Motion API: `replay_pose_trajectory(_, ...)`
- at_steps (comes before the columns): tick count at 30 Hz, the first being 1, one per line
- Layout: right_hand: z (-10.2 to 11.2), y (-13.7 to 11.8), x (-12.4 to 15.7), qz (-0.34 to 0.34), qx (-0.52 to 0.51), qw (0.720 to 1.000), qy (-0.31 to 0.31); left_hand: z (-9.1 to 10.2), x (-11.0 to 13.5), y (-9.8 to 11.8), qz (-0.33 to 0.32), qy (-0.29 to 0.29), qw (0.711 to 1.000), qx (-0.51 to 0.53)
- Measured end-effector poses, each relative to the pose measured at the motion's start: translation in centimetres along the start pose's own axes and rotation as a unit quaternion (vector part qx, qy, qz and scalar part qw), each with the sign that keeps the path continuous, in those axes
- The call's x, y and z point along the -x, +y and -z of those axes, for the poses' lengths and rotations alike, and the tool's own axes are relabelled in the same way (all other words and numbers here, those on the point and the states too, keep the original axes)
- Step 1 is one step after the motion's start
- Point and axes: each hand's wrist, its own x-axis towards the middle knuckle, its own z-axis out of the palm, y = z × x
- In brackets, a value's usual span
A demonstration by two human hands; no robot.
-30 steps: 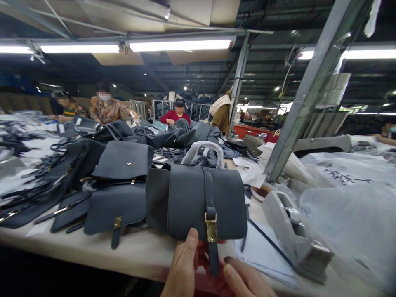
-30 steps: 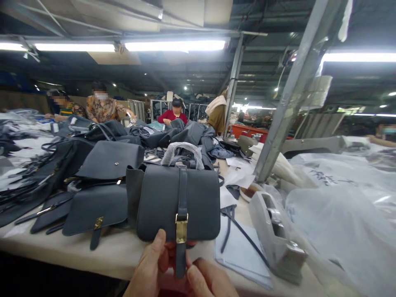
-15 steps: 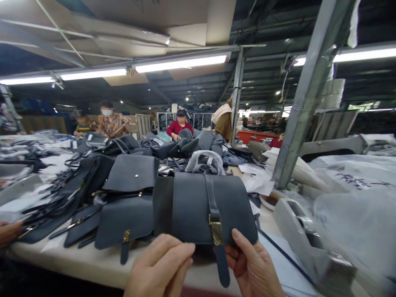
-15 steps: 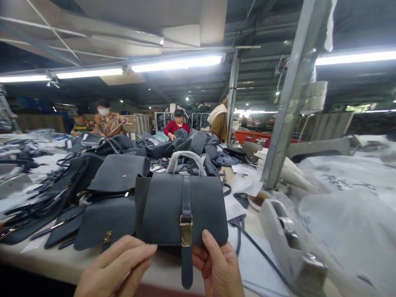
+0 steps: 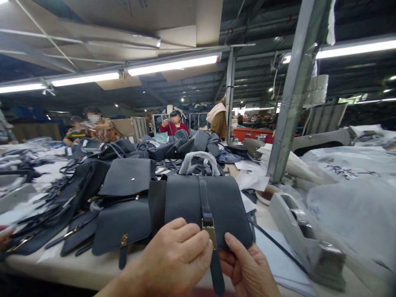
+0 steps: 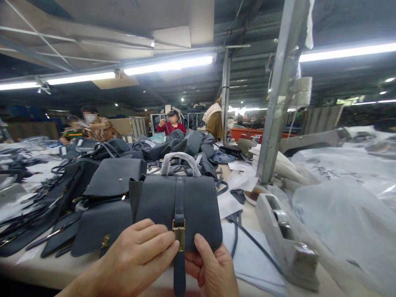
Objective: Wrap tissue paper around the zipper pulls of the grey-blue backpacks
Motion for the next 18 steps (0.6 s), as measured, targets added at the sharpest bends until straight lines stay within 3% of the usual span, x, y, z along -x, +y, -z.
replay_pose_trajectory(10,-0.2,0.8,0.1,-0.006,-0.035,0.999,0.022,0.0,-0.1,-0.7,-0.125,-0.114,0.985,-0.032)
replay_pose_trajectory(18,0.3,1.4,-0.4,-0.011,-0.003,1.0,0.024,-1.0,-1.0,-1.5,-0.132,-0.172,0.974,-0.064)
